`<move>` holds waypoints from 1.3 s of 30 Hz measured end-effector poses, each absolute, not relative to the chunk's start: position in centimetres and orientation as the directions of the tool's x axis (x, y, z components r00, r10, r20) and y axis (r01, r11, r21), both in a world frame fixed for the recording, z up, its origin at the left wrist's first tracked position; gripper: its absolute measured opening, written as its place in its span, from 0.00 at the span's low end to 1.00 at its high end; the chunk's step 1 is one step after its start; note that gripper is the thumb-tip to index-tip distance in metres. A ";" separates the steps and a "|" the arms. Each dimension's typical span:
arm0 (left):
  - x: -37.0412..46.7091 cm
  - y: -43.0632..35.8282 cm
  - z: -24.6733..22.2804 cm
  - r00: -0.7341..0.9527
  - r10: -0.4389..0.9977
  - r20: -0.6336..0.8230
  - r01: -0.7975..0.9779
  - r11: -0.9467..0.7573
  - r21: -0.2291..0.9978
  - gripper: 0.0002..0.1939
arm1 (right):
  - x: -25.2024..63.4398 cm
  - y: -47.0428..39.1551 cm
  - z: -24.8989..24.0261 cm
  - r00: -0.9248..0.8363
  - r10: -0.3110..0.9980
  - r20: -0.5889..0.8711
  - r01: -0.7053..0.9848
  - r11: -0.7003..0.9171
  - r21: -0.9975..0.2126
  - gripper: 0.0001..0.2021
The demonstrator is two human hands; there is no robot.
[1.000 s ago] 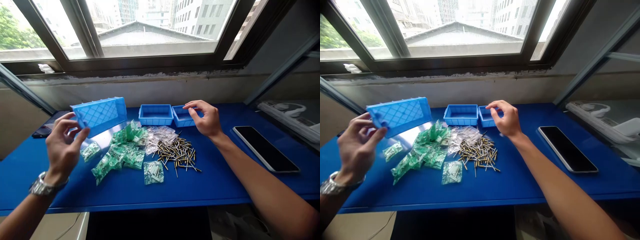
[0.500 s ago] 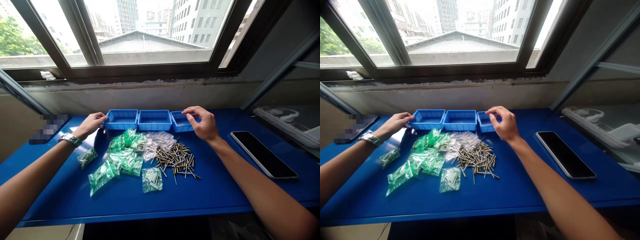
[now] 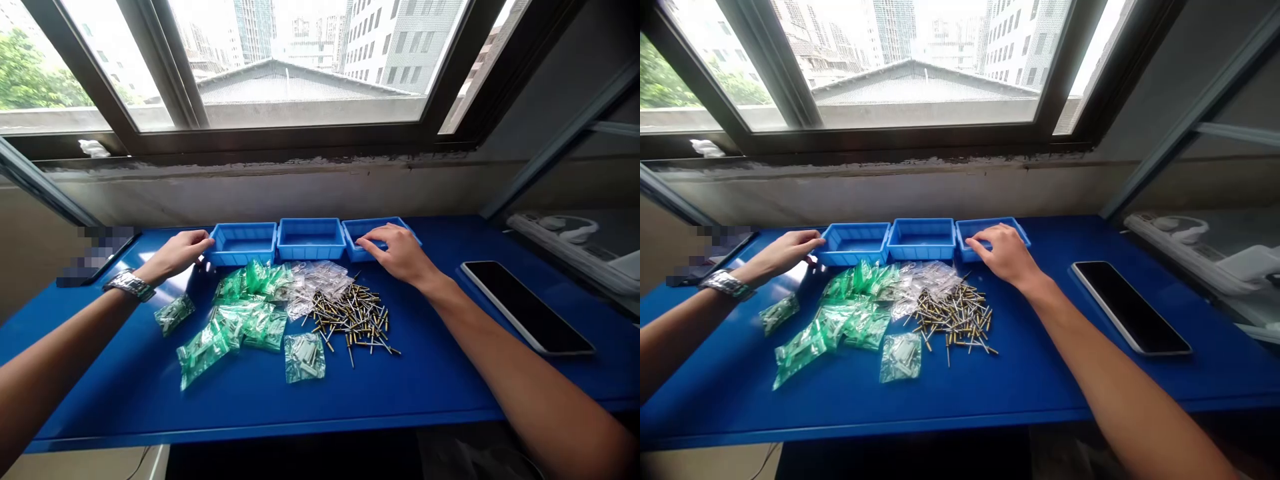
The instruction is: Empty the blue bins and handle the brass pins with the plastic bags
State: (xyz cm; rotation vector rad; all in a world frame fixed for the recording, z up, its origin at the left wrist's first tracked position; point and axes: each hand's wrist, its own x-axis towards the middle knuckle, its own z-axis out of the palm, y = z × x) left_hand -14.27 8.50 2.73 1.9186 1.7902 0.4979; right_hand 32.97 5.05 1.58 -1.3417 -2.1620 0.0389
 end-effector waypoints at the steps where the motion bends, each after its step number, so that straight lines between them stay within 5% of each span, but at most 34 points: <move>1: -14.1 8.3 2.7 0.077 0.996 -0.042 0.841 -0.043 0.540 0.18 | 32.9 5.1 1.5 -0.318 0.825 0.467 0.812 0.491 -0.316 0.14; 10: -13.4 6.0 4.0 0.062 0.994 -0.090 0.905 -0.018 0.425 0.29 | 32.6 5.4 1.0 -0.360 0.791 0.495 0.793 0.539 -0.285 0.14; 17: -12.5 -4.8 2.8 -0.060 0.994 0.087 0.875 0.010 0.484 0.31 | 31.9 4.5 2.0 -0.278 0.753 0.596 0.757 0.554 -0.346 0.12; 29: -5.2 -9.6 -0.3 0.268 0.958 0.100 0.874 -0.286 0.392 0.37 | 30.1 2.9 2.4 -0.191 0.752 0.631 0.704 0.552 -0.446 0.10; 39: -4.5 -9.3 -0.3 0.269 0.951 0.150 0.878 -0.306 0.367 0.45 | 29.8 2.5 2.8 -0.164 0.749 0.642 0.702 0.546 -0.458 0.10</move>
